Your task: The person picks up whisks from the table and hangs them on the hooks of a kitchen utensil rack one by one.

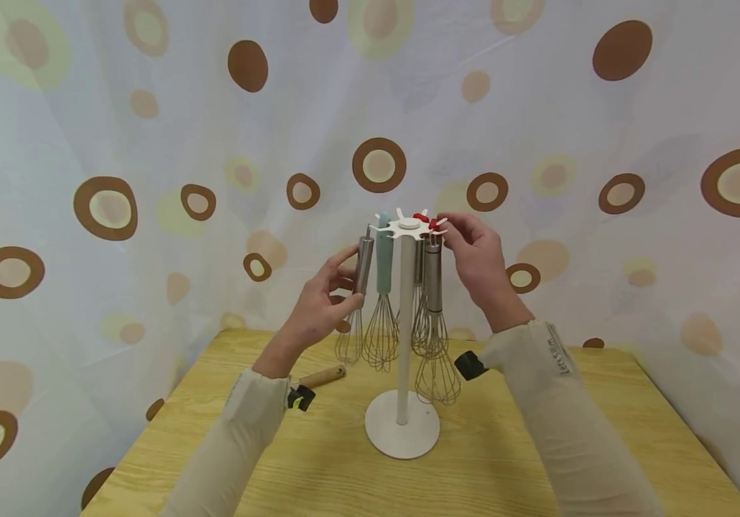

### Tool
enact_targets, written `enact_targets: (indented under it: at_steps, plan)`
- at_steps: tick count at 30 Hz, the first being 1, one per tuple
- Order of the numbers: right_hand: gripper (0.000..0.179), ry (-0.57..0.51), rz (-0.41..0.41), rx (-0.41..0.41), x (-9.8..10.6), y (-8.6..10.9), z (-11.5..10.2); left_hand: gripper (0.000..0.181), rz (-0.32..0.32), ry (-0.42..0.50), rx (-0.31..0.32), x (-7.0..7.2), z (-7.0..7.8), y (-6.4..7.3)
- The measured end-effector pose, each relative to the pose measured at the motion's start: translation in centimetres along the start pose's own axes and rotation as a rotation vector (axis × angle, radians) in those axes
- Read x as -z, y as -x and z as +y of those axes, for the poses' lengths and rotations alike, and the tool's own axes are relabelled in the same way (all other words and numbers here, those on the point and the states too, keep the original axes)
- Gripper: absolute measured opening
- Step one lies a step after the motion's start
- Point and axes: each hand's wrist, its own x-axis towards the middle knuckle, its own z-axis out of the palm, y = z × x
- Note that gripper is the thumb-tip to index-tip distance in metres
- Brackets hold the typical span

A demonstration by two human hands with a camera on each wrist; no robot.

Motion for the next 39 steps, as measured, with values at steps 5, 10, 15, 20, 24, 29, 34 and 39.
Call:
enact_targets:
  at_steps: [5,10,15,20,24,29,34,39]
  plan:
    - [0.026,0.051,0.002,-0.016,0.0,-0.2,0.1,0.066,-0.004,-0.018,-0.005,-0.1,0.0,-0.2]
    - [0.014,0.003,0.003,-0.033,-0.1,-0.3,0.2,0.066,-0.012,-0.012,-0.002,-0.3,-0.1,-0.3]
    - [0.009,-0.046,0.015,-0.034,0.0,-0.3,0.2,0.064,-0.027,-0.023,0.005,-0.6,-0.2,-0.5]
    - [0.013,0.037,0.016,-0.02,0.0,-0.3,-0.1,0.063,-0.028,-0.026,0.015,-0.8,0.3,-0.5]
    - [0.012,0.078,0.016,-0.001,0.0,-0.2,0.0,0.061,-0.036,-0.007,0.043,-0.9,2.2,-0.4]
    - [0.018,0.126,0.027,0.003,-0.3,0.0,0.0,0.06,-0.045,0.005,0.075,-1.3,3.2,-0.3]
    - [0.028,0.164,0.032,0.006,-0.3,0.2,-0.2,0.06,-0.039,0.009,0.085,-1.9,1.6,-0.6]
    - [0.029,0.228,0.056,0.006,-0.3,0.4,-0.3,0.062,-0.031,0.008,0.084,-2.2,-0.4,-1.0]
